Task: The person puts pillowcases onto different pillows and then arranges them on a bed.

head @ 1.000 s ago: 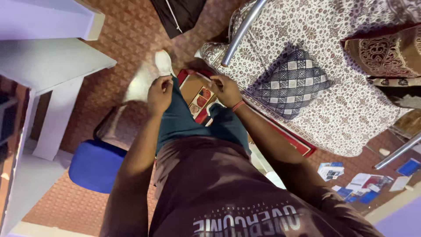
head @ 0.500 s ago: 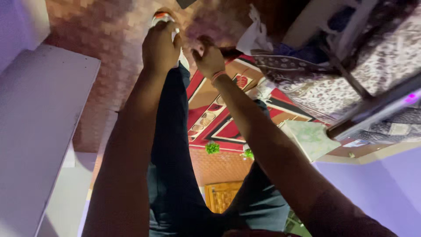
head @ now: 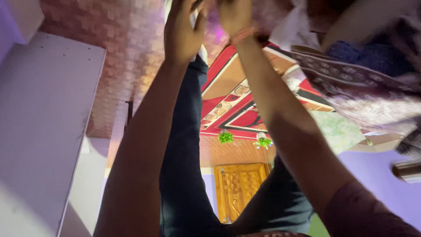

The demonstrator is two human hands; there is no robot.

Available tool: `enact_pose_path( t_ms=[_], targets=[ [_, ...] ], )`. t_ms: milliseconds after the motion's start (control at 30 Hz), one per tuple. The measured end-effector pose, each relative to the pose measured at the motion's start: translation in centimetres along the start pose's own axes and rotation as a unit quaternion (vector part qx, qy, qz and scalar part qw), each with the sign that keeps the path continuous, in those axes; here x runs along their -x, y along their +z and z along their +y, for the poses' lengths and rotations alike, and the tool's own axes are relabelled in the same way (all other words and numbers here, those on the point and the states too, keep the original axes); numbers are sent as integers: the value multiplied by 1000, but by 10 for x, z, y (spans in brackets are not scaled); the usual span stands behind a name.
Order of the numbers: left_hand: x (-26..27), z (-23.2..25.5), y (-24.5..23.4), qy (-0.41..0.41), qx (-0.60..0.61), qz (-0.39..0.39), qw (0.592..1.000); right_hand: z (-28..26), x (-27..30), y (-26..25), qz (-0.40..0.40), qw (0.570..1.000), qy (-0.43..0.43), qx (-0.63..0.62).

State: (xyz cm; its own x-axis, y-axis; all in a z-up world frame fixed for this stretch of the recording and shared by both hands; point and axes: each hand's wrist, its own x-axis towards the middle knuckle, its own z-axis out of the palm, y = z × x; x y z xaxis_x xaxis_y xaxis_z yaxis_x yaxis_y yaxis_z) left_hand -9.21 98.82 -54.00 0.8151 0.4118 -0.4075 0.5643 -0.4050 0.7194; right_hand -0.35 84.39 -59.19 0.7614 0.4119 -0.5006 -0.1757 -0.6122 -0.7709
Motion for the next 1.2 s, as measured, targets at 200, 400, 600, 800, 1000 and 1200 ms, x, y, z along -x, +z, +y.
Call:
enact_pose_path(
  t_ms=[200, 400, 600, 800, 1000, 1200],
  targets=[
    [59, 148, -99, -14, 140, 59, 988, -178, 100, -81, -3, 992, 14, -123],
    [114, 276, -176, 159, 12, -40, 986, -289, 191, -190, -40, 990, -96, -93],
    [208, 409, -221, 137, 58, -78, 986, -335, 278, -310, -105, 970, -184, -118],
    [294, 521, -218, 168, 40, -23, 985, -356, 345, -400, -187, 941, -255, -121],
    [342, 593, -202, 180, 44, 16, 983, -375, 403, -466, -180, 964, -191, -43],
    [351, 623, -199, 186, 22, -23, 982, -385, 439, -495, -18, 923, -378, -65]
  ],
)
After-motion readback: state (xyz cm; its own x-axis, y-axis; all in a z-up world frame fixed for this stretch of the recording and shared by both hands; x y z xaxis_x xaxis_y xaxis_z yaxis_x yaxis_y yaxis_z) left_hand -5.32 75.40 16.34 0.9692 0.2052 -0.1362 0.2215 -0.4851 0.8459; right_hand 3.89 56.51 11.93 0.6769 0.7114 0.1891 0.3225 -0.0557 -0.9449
